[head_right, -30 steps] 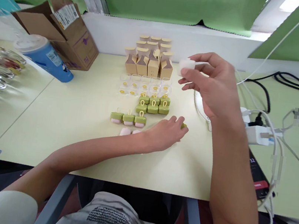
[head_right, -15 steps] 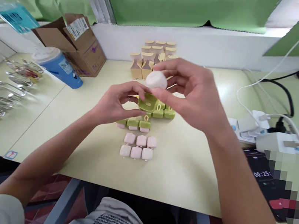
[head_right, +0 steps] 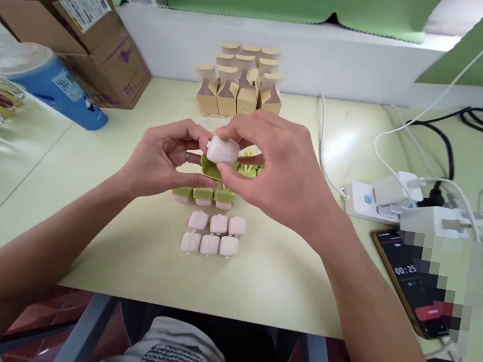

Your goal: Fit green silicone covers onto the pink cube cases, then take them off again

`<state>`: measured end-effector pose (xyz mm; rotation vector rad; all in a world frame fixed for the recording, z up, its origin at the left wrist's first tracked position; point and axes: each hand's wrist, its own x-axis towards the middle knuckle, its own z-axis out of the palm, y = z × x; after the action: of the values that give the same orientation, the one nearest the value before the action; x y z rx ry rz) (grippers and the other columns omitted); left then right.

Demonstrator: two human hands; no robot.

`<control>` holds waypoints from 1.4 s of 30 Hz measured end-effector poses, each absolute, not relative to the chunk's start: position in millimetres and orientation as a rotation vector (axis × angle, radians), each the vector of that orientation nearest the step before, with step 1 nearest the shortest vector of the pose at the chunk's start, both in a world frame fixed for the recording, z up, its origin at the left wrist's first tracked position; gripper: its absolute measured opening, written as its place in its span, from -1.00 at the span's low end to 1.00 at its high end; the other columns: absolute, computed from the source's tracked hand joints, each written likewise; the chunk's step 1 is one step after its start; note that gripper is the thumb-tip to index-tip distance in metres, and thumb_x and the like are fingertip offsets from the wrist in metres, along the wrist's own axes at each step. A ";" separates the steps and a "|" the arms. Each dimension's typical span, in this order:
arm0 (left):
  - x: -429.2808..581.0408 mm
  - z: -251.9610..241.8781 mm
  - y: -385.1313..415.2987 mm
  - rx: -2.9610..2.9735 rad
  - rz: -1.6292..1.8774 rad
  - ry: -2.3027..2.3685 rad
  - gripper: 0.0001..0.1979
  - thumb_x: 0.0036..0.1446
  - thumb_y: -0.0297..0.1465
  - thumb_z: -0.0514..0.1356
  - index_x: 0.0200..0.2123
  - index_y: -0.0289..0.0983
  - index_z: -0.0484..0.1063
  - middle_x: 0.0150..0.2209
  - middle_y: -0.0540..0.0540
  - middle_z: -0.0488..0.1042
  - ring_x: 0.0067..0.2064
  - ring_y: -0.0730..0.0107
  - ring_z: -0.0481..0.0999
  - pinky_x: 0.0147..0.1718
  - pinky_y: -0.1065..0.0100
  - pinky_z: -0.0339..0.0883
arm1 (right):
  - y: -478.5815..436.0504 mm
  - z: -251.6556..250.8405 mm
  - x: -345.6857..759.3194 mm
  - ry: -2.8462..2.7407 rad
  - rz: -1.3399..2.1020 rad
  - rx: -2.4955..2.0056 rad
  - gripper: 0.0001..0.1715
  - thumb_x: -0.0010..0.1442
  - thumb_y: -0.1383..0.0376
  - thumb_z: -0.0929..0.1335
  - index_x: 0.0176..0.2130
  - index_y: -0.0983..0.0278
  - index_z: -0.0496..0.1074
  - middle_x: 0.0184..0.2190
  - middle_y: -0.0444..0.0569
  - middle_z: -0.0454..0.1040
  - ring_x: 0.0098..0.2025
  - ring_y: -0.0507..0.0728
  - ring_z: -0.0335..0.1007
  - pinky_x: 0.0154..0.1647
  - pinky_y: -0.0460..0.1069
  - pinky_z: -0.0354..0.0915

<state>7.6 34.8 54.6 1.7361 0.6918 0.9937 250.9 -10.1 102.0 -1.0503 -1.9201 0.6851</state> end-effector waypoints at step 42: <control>5.5 50.1 37.3 1.709 1.068 0.672 -0.37 -0.08 -0.18 0.77 -0.12 -0.14 0.48 -0.08 -0.07 0.61 0.00 0.13 0.73 -0.22 0.19 0.70 | -13.6 102.0 247.1 -2.100 0.461 -1.123 -0.78 0.44 0.19 0.56 0.06 0.02 0.76 0.01 -0.04 0.76 0.06 0.32 0.68 0.17 0.27 0.64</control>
<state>5.5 37.3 50.1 1.7091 0.6719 1.0676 247.1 -13.6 102.0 -1.1228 -2.1002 0.4609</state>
